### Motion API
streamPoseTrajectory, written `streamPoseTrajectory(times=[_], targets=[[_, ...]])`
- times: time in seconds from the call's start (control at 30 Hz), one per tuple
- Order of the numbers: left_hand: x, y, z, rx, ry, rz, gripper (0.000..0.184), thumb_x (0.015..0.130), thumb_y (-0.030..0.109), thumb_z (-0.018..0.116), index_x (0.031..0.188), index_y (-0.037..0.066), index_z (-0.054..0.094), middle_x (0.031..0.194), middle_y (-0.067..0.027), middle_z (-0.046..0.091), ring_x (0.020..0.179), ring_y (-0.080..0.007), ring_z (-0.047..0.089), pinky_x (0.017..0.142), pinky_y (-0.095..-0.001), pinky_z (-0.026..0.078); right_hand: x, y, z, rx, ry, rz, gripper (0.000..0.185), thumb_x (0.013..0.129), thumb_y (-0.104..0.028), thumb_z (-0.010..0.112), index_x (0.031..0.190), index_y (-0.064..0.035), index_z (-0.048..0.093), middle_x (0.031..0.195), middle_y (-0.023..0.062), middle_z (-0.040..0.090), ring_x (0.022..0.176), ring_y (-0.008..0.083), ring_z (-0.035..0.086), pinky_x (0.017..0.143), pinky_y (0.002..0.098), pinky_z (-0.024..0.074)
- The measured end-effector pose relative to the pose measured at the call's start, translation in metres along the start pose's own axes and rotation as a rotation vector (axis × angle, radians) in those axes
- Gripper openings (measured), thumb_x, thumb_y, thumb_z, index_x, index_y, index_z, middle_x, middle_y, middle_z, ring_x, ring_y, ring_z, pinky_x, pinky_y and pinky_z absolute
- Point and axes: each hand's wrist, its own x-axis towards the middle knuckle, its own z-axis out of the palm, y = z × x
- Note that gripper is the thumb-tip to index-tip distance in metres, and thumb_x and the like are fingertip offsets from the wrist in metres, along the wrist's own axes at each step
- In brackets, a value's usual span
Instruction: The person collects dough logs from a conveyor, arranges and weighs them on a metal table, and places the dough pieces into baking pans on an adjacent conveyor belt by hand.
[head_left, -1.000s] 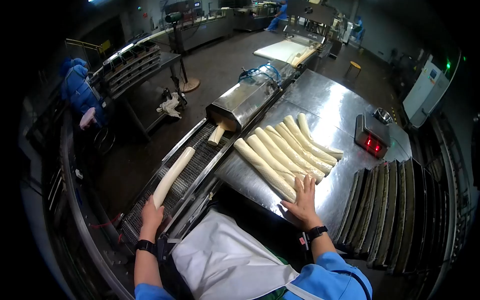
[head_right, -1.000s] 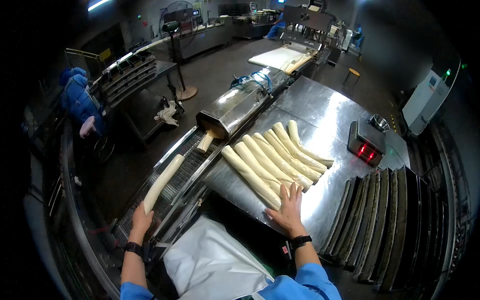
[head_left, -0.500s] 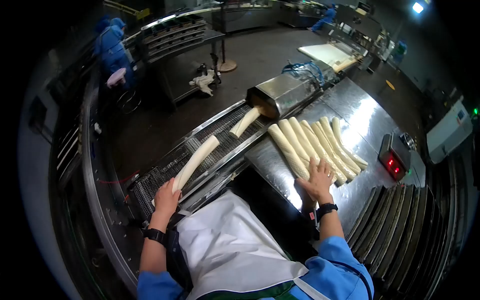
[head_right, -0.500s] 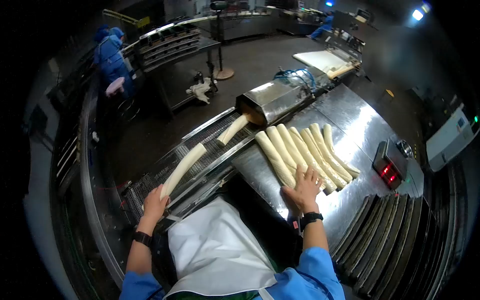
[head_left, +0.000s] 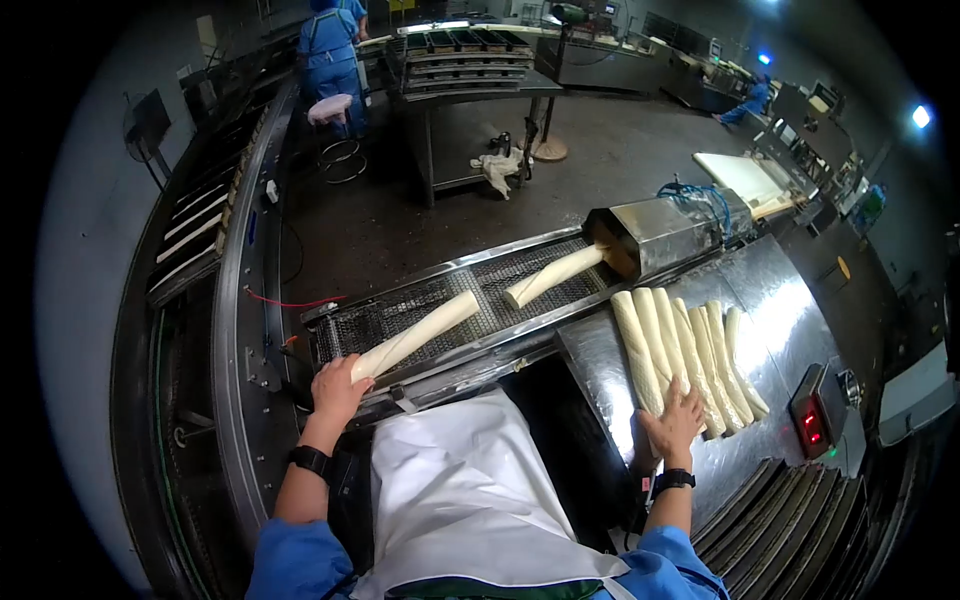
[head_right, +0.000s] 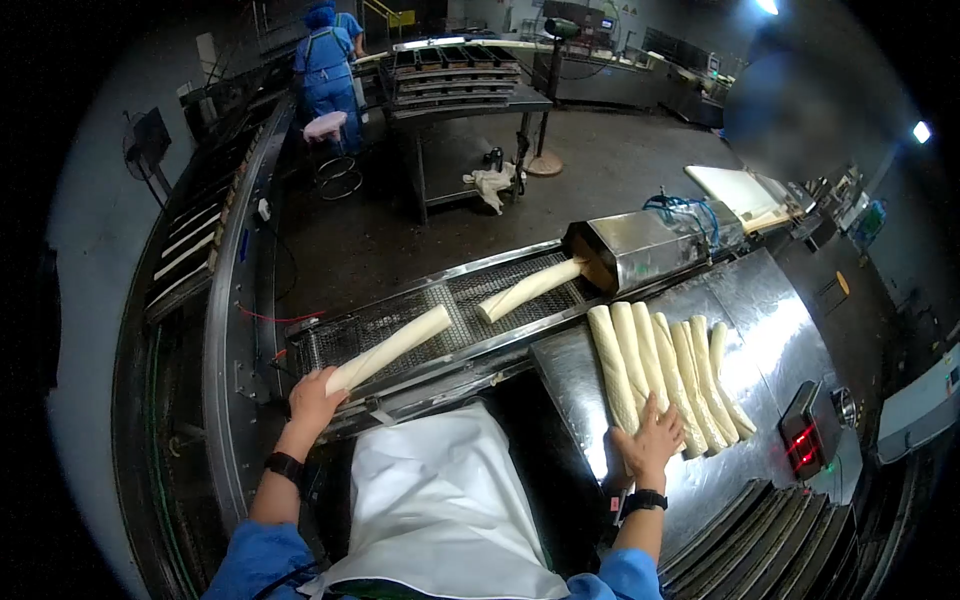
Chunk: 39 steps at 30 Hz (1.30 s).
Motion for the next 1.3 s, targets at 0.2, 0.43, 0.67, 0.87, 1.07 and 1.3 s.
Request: streamPoseTrajectory(times=[0.2,0.43,0.67,0.87,1.07,1.3], targets=[[-0.015,-0.021,-0.008,-0.054,0.076,-0.026,0.043,0.074,0.030,0.074,0.109,0.009,0.062,0.099,-0.0138,0.062,0.094,-0.0332,0.060,0.082,-0.0436,0.047,0.000,0.006,-0.007,0.040,-0.025,0.017,0.097,0.062,-0.052,0.072,0.145,-0.0203,0.033,0.147,0.0271,0.025,0.137,0.0441,0.021,0.112,0.0551,0.0123],[-0.041,-0.018,0.025,-1.061,-0.221,-0.454,0.039,0.082,0.019,0.070,0.114,0.000,0.058,0.095,-0.0069,0.064,0.082,-0.0148,0.060,0.075,-0.0304,0.048,-0.002,0.022,0.009,0.146,0.066,-0.152,0.087,0.064,-0.039,0.077,0.138,-0.0125,0.041,0.142,0.0250,0.034,0.134,0.0437,0.027,0.110,0.0543,0.0192],[0.002,0.136,-0.041,-0.993,-0.834,0.117,0.040,0.084,0.028,0.070,0.112,0.002,0.058,0.096,-0.0045,0.062,0.086,-0.0105,0.057,0.076,-0.0263,0.047,-0.013,-0.114,-0.023,0.842,-0.033,-0.667,0.067,0.069,-0.008,0.076,0.130,-0.0039,0.048,0.133,0.0191,0.045,0.124,0.0347,0.043,0.105,0.0395,0.0346],[0.052,0.227,-0.073,-1.610,-1.117,0.335,0.045,0.096,0.039,0.051,0.116,-0.002,0.052,0.093,-0.0113,0.063,0.072,-0.0131,0.063,0.064,-0.0245,0.054,-0.013,-0.162,-0.027,1.162,-0.231,-0.632,0.058,0.072,-0.012,0.078,0.122,-0.0011,0.050,0.121,0.0166,0.053,0.114,0.0275,0.051,0.096,0.0356,0.0401],[0.081,0.229,-0.021,-1.509,-0.775,0.291,0.058,0.100,0.041,0.038,0.139,-0.001,0.032,0.124,-0.0184,0.055,0.108,-0.0251,0.059,0.090,-0.0338,0.050,0.015,-0.041,0.007,0.794,0.037,-0.179,0.041,0.071,-0.017,0.071,0.105,-0.0009,0.056,0.090,0.0158,0.058,0.080,0.0304,0.059,0.074,0.0392,0.0474],[0.100,0.097,0.056,-0.186,-0.141,0.260,0.062,0.083,0.019,0.061,0.135,-0.005,0.038,0.127,-0.0226,0.051,0.117,-0.0368,0.050,0.100,-0.0431,0.040,-0.050,-0.005,-0.007,0.199,0.203,-0.101,0.062,0.062,-0.019,0.077,0.116,-0.0057,0.050,0.107,0.0209,0.050,0.104,0.0413,0.046,0.086,0.0486,0.0392]])
